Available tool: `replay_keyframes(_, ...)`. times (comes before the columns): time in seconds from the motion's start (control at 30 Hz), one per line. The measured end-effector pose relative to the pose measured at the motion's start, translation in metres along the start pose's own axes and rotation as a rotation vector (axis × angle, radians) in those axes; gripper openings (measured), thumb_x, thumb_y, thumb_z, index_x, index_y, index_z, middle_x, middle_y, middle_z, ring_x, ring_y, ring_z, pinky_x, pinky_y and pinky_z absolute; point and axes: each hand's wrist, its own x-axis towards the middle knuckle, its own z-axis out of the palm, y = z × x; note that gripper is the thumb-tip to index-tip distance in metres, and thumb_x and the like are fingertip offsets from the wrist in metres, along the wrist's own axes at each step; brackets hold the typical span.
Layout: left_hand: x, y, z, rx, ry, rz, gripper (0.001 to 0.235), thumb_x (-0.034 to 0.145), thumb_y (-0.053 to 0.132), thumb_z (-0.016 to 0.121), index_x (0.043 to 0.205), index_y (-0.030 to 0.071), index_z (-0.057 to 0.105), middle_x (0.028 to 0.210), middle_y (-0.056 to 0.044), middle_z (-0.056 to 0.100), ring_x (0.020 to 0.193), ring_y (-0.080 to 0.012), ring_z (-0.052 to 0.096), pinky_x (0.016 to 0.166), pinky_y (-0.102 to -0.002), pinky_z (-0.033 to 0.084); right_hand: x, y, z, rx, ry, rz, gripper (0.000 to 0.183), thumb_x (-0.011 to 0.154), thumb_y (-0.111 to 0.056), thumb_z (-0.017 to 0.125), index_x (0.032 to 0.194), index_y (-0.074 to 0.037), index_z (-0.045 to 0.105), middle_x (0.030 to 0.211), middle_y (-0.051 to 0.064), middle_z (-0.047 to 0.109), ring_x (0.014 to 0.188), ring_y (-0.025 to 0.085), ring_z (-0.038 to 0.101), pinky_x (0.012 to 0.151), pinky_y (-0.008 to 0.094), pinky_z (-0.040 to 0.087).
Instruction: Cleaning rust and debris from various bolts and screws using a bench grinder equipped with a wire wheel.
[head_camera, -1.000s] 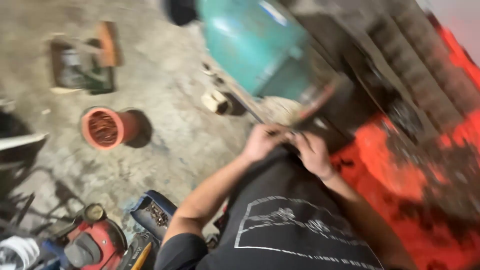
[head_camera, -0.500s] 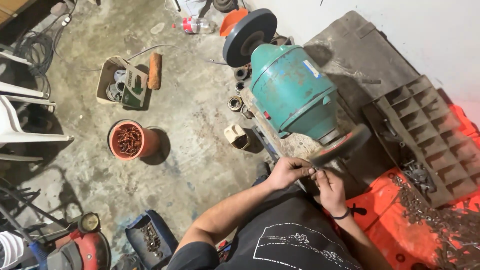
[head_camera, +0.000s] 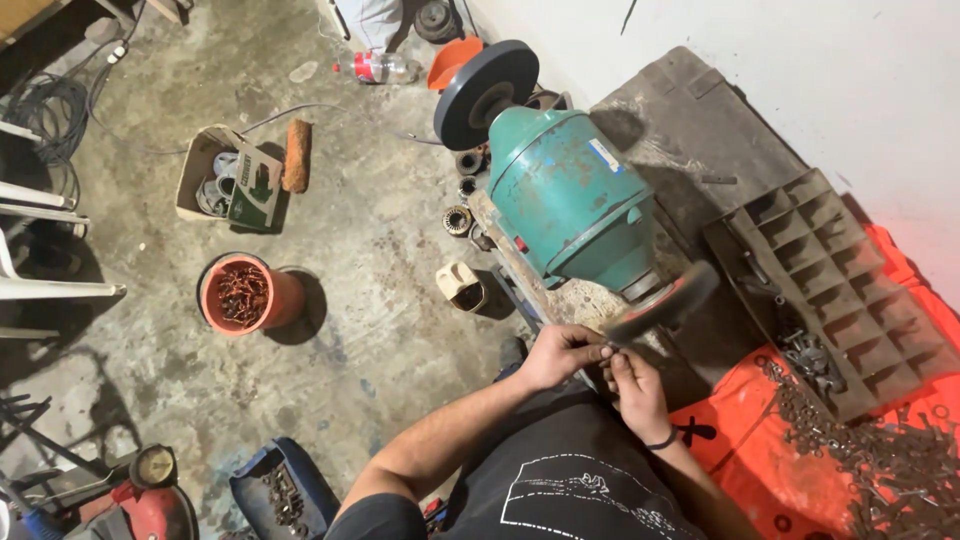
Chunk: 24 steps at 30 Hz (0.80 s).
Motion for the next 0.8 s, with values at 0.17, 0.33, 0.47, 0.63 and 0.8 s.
replay_keyframes(0.17,0.003,0.005,-0.007,0.123,0.075,0.037,0.019,0.092,0.015,0.079,0.104,0.001,0.077,0.092,-0.007,0.075,0.084,-0.0111,0.069,0.077,-0.029,0.057,0.008,0.024,0.001,0.02,0.014,0.087,0.029,0.105,-0.031,0.055,0.113,-0.006,0.067,0.078,-0.005,0.057,0.066,0.004,0.05,0.055,0.02,0.041)
replay_keyframes(0.33,0.007,0.007,-0.005,0.254,0.092,0.12,0.017,0.087,0.016,0.082,0.097,0.003,0.078,0.089,-0.01,0.075,0.083,-0.0157,0.072,0.075,-0.031,0.056,0.007,0.041,0.003,0.081,0.067,0.034,0.029,0.105,-0.033,0.053,0.111,-0.008,0.066,0.08,-0.007,0.056,0.063,0.004,0.049,0.054,0.02,0.04)
replay_keyframes(0.47,0.008,0.01,-0.003,0.254,0.084,0.116,0.015,0.087,0.017,0.081,0.094,0.004,0.078,0.087,-0.009,0.075,0.079,-0.0159,0.072,0.073,-0.031,0.057,0.007,0.058,0.0,0.159,0.09,-0.02,0.027,0.107,-0.032,0.055,0.111,-0.007,0.066,0.082,-0.007,0.057,0.064,0.003,0.046,0.055,0.019,0.038)
replay_keyframes(0.63,0.009,0.016,-0.003,0.26,0.082,0.103,0.015,0.086,0.017,0.082,0.091,0.004,0.078,0.086,-0.008,0.075,0.078,-0.0159,0.072,0.072,-0.031,0.057,0.007,0.058,0.001,0.192,0.098,-0.026,0.028,0.108,-0.033,0.055,0.11,-0.008,0.066,0.08,-0.007,0.056,0.064,0.002,0.046,0.056,0.019,0.038)
replay_keyframes(0.8,0.008,0.016,-0.004,0.247,0.082,0.097,0.014,0.086,0.016,0.082,0.091,0.004,0.078,0.084,-0.008,0.074,0.076,-0.0164,0.071,0.071,-0.031,0.056,0.005,0.045,0.006,0.077,0.111,-0.02,0.027,0.105,-0.033,0.056,0.108,-0.008,0.067,0.074,-0.008,0.054,0.06,0.002,0.046,0.053,0.019,0.037)
